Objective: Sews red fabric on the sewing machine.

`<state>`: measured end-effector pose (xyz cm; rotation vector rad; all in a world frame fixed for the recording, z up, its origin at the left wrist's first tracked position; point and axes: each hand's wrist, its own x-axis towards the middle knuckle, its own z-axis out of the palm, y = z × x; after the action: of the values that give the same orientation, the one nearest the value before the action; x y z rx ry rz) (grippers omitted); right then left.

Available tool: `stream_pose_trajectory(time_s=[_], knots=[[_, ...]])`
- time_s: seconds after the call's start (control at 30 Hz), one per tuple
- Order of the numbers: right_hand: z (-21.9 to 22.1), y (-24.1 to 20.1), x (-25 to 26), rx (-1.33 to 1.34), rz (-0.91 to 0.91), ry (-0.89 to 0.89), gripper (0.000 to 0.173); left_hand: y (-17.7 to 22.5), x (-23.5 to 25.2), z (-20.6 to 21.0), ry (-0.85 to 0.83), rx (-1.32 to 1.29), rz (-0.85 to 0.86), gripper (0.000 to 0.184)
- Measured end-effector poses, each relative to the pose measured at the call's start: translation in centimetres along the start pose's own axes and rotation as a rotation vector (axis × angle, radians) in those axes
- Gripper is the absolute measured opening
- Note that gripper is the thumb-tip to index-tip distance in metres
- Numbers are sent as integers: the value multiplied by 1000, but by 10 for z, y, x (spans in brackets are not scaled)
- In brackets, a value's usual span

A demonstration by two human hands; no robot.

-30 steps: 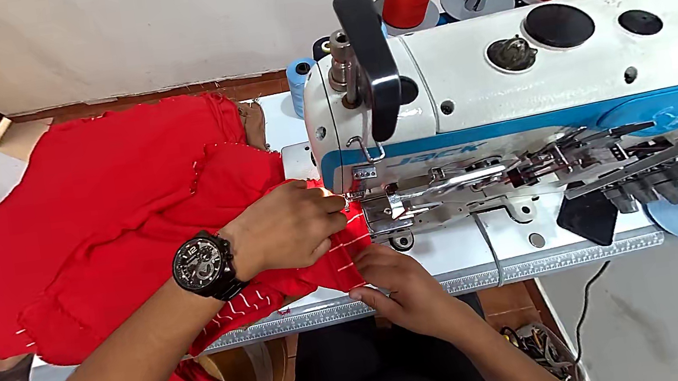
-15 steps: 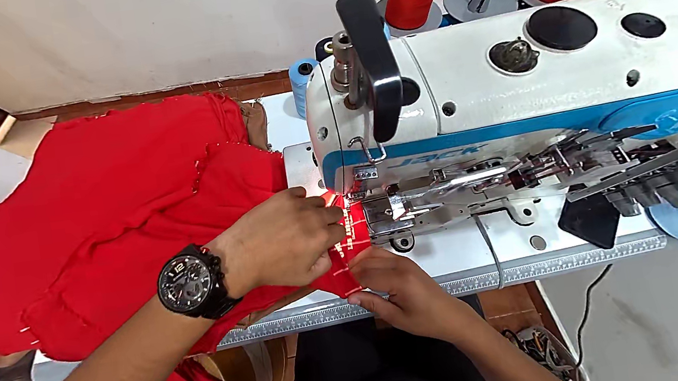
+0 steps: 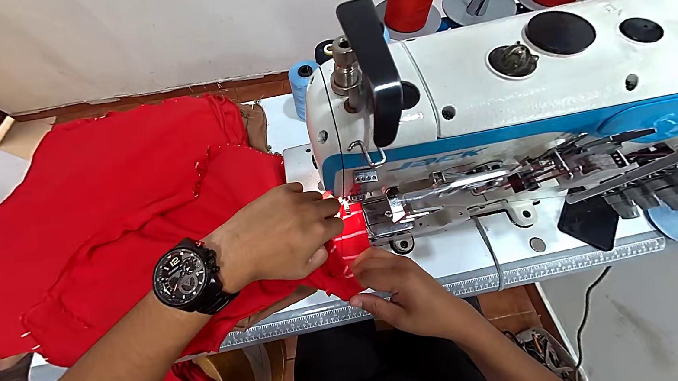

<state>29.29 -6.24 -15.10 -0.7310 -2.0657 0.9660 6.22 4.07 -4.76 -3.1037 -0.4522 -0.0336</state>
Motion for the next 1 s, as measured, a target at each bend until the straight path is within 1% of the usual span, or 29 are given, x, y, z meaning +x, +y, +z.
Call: stream_pose_trajectory(time_s=[0.2, 0.47, 0.53, 0.63, 0.7, 0.73, 0.77, 0.83, 0.87, 0.9, 1.0], knots=[[-3, 3, 0, 48, 7, 7, 24, -1, 1, -2, 40, -44, 2, 25], [-11, 2, 0, 141, -34, -23, 24, 1, -6, 11, 69, -105, -26, 26], [-16, -1, 2, 167, -44, -24, 23, 6, -9, 13, 110, -160, -34, 36], [-23, -8, 8, 227, -71, -29, 21, 16, -17, 20, 163, -272, -76, 66], [-25, -9, 11, 252, -78, -24, 21, 24, -23, 28, 181, -277, -124, 74], [-25, -8, 11, 257, -78, -22, 22, 30, -25, 33, 181, -241, -153, 73], [-25, -7, 10, 260, -72, -20, 22, 35, -26, 38, 186, -193, -179, 68], [-22, -4, 8, 274, -52, -8, 22, 45, -26, 47, 205, -90, -223, 44], [-21, -3, 7, 283, -46, 4, 21, 48, -26, 52, 231, -48, -234, 36], [-20, -2, 6, 283, -42, 14, 21, 49, -25, 56, 259, -16, -239, 33], [-19, 0, 5, 252, -41, 35, 20, 48, -24, 60, 292, 35, -252, 41]])
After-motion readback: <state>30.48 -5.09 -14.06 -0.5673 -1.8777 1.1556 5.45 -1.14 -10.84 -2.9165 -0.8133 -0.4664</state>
